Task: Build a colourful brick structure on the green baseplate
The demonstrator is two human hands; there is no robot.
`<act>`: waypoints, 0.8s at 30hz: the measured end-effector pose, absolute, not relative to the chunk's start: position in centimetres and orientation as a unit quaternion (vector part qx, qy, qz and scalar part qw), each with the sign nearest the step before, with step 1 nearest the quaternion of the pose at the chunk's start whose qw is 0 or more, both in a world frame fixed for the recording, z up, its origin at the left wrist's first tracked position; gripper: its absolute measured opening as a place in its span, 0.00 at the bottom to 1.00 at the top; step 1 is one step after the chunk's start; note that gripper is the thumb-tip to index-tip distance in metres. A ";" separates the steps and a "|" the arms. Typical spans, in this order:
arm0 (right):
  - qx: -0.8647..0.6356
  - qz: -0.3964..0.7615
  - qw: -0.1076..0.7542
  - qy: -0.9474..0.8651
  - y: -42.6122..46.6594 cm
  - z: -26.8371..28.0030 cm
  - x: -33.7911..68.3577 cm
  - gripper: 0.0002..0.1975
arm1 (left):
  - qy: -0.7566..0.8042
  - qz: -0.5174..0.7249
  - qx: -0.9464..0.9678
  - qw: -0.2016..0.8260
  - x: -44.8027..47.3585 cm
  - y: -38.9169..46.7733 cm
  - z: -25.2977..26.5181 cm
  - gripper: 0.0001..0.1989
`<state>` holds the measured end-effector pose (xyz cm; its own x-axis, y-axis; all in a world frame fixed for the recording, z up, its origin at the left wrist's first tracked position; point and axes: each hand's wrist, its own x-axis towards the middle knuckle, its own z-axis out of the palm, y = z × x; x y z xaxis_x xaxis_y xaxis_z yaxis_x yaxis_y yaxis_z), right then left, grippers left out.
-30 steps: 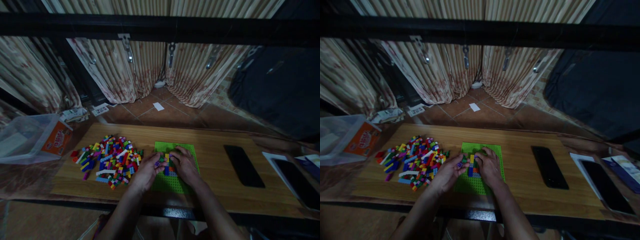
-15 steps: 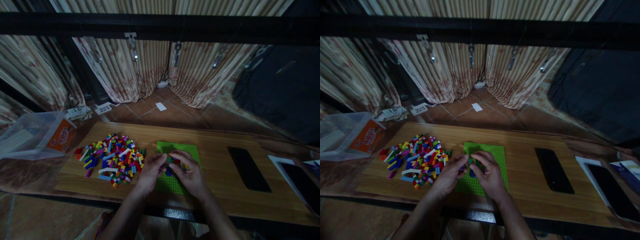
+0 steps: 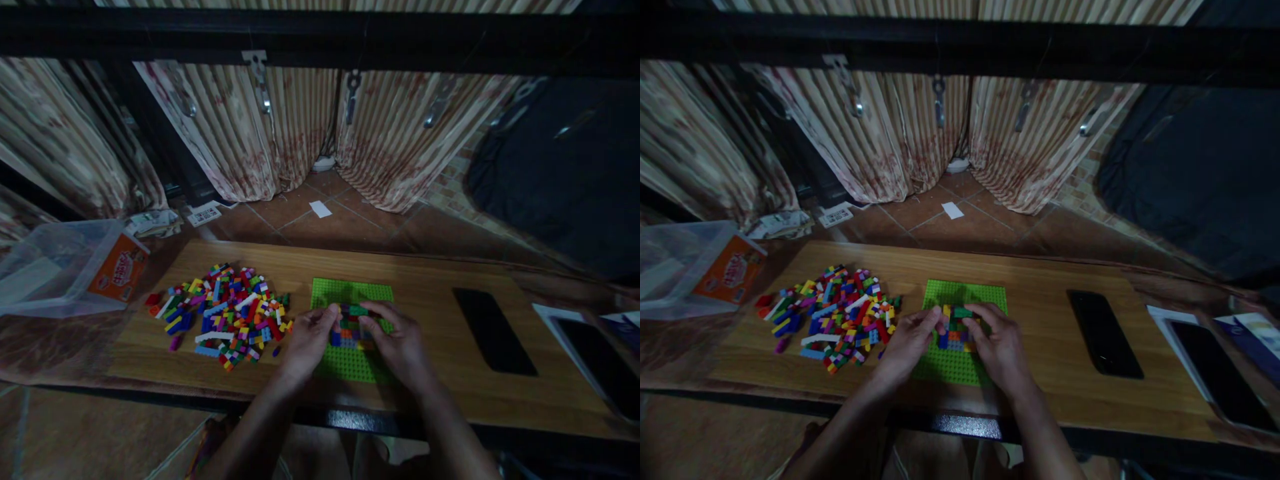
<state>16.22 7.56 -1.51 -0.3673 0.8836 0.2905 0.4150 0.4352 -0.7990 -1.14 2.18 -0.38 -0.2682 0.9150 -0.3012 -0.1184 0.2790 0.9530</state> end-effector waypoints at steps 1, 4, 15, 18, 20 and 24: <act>-0.451 0.315 0.371 -0.748 8.1 -1.9 16.7 0.12 | 0.623 0.510 0.331 0.493 -1.3 2.3 -0.6 0.20; -0.496 0.321 0.374 -0.715 9.4 -2.9 17.8 0.13 | 0.647 0.508 0.360 0.441 -1.9 2.6 -1.2 0.15; -0.487 0.326 0.334 -0.738 9.8 -4.2 16.4 0.10 | 0.701 0.389 0.508 0.315 -1.3 2.4 -0.5 0.15; -0.490 0.312 0.323 -0.747 9.8 -4.3 16.3 0.09 | 0.692 0.379 0.542 0.289 -0.9 2.4 -0.1 0.14; -0.496 0.303 0.318 -0.749 9.8 -4.3 16.1 0.09 | 0.692 0.351 0.570 0.270 -0.7 2.4 -0.2 0.15; -0.502 0.292 0.316 -0.751 9.9 -4.3 16.0 0.09 | 0.702 0.232 0.646 0.189 -0.4 2.5 -0.7 0.18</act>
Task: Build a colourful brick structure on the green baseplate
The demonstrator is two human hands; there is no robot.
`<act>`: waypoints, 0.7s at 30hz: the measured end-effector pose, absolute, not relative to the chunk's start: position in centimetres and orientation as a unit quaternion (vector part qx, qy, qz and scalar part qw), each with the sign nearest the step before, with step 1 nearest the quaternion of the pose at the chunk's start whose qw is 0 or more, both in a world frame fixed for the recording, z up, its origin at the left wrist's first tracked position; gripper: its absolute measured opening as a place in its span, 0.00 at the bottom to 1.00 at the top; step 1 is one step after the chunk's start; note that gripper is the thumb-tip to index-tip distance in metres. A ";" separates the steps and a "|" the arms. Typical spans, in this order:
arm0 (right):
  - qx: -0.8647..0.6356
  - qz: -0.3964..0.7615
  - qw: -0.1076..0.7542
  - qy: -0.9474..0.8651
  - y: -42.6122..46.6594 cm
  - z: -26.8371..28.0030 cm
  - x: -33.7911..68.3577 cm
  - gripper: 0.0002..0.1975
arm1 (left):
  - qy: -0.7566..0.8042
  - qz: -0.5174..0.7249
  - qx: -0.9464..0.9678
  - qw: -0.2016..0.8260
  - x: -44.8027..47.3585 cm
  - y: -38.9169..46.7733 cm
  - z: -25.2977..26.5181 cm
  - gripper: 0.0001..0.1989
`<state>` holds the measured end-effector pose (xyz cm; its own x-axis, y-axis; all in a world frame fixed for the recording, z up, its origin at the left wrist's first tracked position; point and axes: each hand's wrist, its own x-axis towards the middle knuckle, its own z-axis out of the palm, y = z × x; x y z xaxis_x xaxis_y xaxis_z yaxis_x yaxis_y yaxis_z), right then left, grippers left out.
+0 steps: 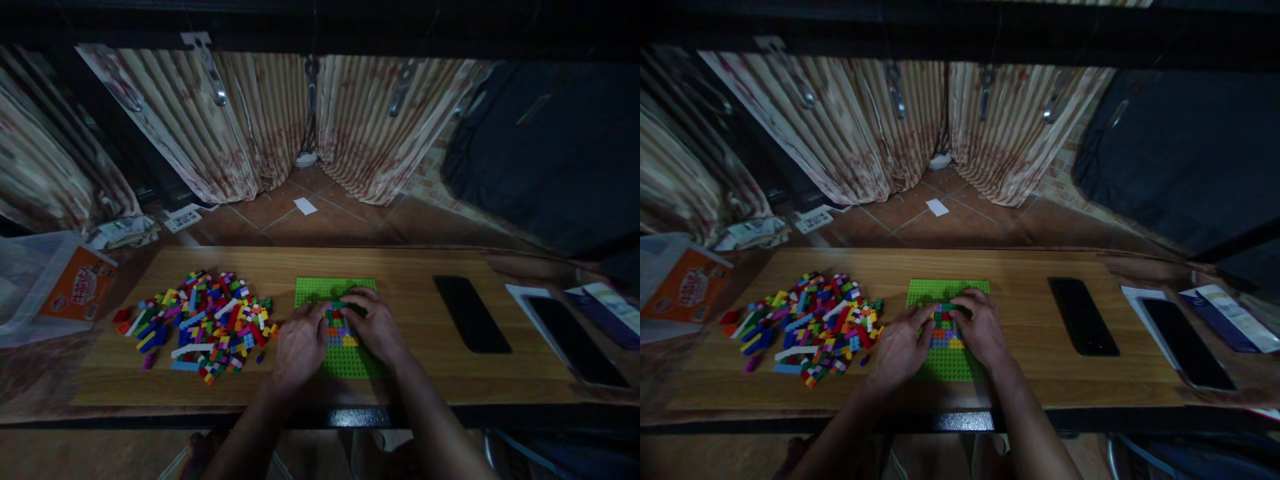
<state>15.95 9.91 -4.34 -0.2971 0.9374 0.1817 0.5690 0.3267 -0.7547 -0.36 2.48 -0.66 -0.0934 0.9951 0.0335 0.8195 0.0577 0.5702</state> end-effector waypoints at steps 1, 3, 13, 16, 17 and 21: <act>-0.500 0.290 0.316 -0.752 9.9 -4.4 15.9 0.09 | 0.703 0.207 0.659 0.169 -0.3 2.5 -0.8 0.19; -0.496 0.291 0.319 -0.753 10.0 -4.4 15.9 0.09 | 0.701 0.172 0.678 0.140 -0.3 2.6 -0.9 0.19; -0.513 0.284 0.305 -0.751 9.9 -3.9 15.6 0.08 | 0.690 0.094 0.713 0.079 -0.2 2.7 -1.0 0.23; -0.517 0.278 0.293 -0.754 10.0 -3.9 15.5 0.08 | 0.691 0.057 0.718 0.070 0.2 2.6 -0.6 0.23; -0.520 0.276 0.288 -0.756 10.1 -3.9 15.4 0.08 | 0.692 0.043 0.718 0.068 0.4 2.7 -0.4 0.24; -0.522 0.266 0.258 -0.768 10.4 -3.7 15.4 0.09 | 0.693 0.015 0.718 0.063 1.7 3.0 0.2 0.23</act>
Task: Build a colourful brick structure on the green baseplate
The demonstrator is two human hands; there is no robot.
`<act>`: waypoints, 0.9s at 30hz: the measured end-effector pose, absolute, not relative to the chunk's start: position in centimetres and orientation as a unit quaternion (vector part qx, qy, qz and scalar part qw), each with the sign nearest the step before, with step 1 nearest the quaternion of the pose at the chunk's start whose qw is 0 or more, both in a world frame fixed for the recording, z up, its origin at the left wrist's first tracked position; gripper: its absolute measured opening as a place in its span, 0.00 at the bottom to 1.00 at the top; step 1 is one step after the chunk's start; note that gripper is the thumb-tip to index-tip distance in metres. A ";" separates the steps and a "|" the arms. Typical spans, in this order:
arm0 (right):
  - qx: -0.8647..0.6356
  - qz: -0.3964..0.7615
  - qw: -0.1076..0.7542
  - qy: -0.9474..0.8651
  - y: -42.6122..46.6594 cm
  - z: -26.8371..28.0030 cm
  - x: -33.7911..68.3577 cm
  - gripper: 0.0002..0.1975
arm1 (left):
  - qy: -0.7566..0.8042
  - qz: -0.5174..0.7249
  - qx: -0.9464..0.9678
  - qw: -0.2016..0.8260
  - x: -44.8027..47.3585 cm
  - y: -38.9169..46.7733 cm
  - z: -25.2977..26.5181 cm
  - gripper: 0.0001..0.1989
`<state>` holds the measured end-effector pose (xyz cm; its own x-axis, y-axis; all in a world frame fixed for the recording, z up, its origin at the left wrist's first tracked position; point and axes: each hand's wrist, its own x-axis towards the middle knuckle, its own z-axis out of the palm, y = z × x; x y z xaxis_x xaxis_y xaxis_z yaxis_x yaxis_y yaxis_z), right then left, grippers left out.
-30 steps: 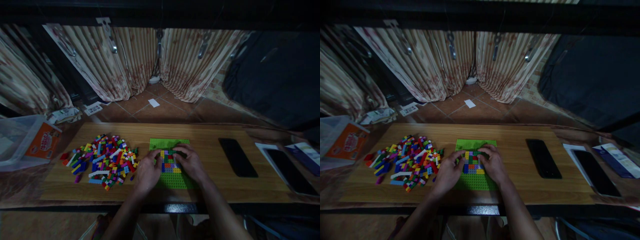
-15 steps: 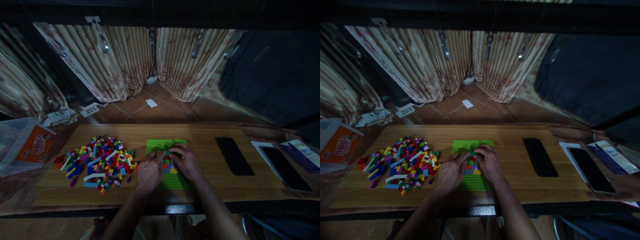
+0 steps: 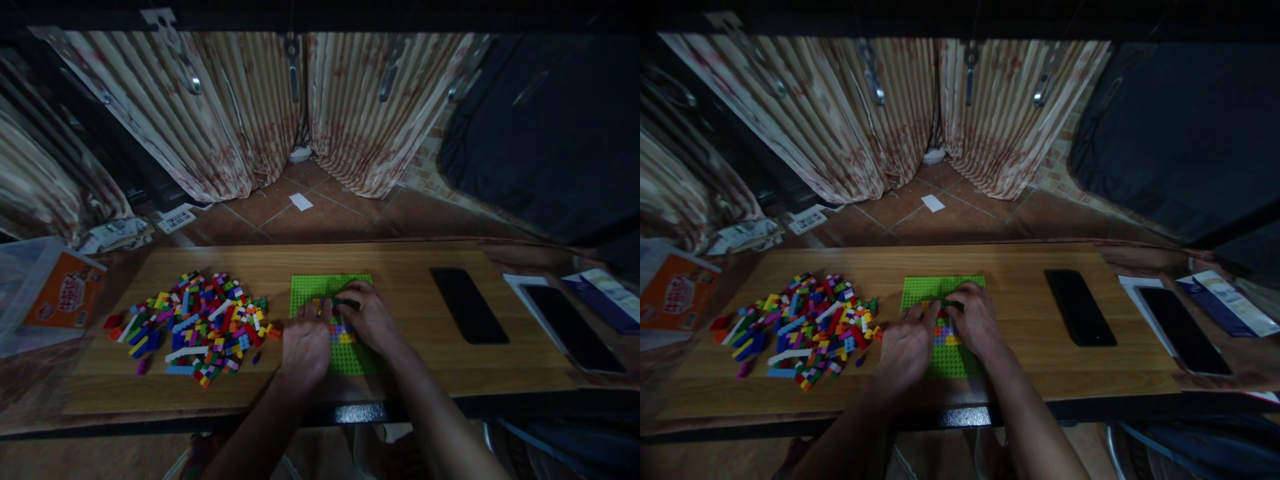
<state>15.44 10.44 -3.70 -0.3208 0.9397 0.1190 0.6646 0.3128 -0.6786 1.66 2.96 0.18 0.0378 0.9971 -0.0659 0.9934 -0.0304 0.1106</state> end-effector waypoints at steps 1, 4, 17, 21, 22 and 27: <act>-0.523 0.264 0.250 -0.771 10.5 -3.6 15.4 0.09 | 0.694 0.014 0.717 0.064 2.0 3.1 0.2 0.22; -0.527 0.257 0.240 -0.774 10.6 -3.5 15.4 0.09 | 0.700 0.025 0.710 0.077 2.8 3.1 -0.1 0.21; -0.511 0.316 0.428 -0.675 10.0 -3.2 16.4 0.15 | 0.570 0.597 0.234 0.514 -0.4 2.5 0.7 0.20; -0.496 0.297 0.473 -0.665 8.8 -2.4 15.1 0.12 | 0.460 0.665 0.074 0.584 -2.2 2.9 1.5 0.17; -0.482 0.299 0.470 -0.677 8.3 -2.2 14.5 0.12 | 0.461 0.677 0.067 0.570 -2.7 3.0 1.5 0.15; -0.394 0.314 0.386 -0.773 4.7 -1.8 10.5 0.10 | 0.528 0.700 0.124 0.464 -5.7 2.7 1.2 0.13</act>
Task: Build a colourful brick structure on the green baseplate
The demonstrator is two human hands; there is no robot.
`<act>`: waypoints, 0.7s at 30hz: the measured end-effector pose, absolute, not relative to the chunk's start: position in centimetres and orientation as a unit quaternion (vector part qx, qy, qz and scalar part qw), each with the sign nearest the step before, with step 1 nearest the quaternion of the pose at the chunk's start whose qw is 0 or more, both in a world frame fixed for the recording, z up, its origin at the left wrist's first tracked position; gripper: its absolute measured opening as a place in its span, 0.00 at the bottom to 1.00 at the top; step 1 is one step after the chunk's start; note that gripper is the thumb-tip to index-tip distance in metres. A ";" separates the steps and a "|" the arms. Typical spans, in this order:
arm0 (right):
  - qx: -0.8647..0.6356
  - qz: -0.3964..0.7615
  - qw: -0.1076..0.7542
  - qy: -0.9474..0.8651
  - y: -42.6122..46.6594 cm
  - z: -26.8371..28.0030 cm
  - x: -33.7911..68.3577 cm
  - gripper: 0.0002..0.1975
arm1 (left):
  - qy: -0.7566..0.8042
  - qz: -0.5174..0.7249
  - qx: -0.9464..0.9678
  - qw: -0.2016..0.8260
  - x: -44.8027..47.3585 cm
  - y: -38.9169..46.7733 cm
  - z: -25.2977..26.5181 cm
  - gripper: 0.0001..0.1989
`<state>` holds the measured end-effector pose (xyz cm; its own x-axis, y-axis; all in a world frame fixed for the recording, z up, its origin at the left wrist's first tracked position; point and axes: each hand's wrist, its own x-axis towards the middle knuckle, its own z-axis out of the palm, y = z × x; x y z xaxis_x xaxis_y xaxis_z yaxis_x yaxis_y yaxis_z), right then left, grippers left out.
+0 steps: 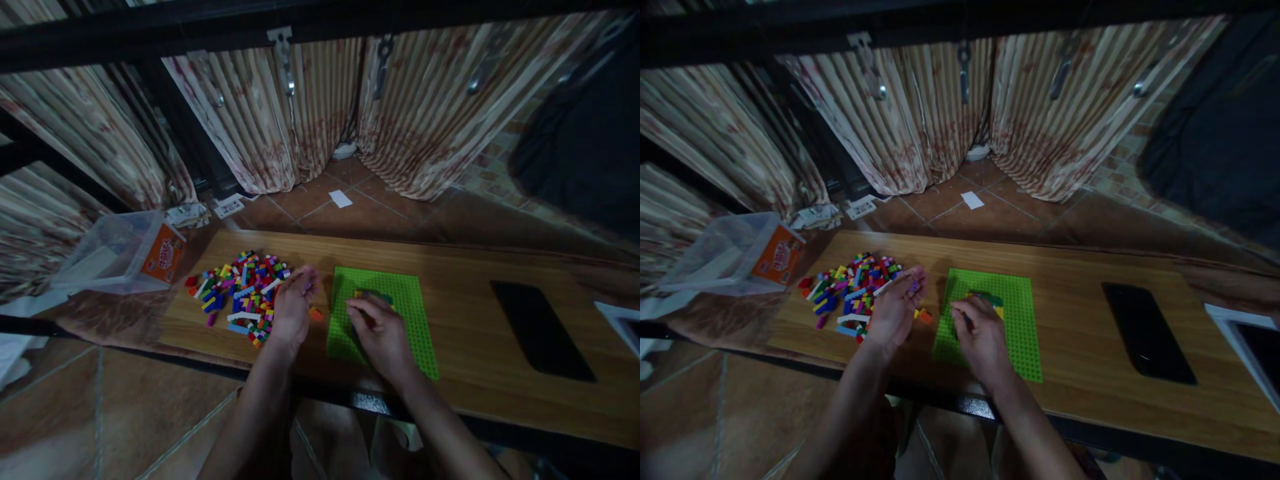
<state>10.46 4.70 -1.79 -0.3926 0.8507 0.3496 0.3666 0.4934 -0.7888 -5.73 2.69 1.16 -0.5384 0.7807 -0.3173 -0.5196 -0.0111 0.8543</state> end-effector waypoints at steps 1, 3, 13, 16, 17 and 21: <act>-0.384 0.312 0.364 -0.789 4.0 -1.9 9.7 0.10 | 0.545 0.696 0.145 0.445 -6.3 2.6 1.1 0.14; -0.379 0.298 0.326 -0.813 3.1 -2.2 8.4 0.10 | 0.585 0.673 0.190 0.412 -7.3 2.3 0.9 0.14; -0.408 0.199 0.224 -0.862 2.6 -3.5 5.5 0.10 | 0.735 0.408 0.483 0.247 -8.6 0.9 0.5 0.16; -0.410 0.211 0.257 -0.849 2.6 -3.6 5.8 0.10 | 0.748 0.361 0.510 0.222 -8.2 0.6 0.6 0.19; -0.412 0.212 0.267 -0.845 2.6 -3.7 6.0 0.11 | 0.753 0.346 0.518 0.212 -8.1 0.5 0.5 0.19; -0.427 0.187 0.267 -0.843 2.8 -4.1 6.3 0.13 | 0.757 0.292 0.561 0.166 -7.6 0.3 0.0 0.19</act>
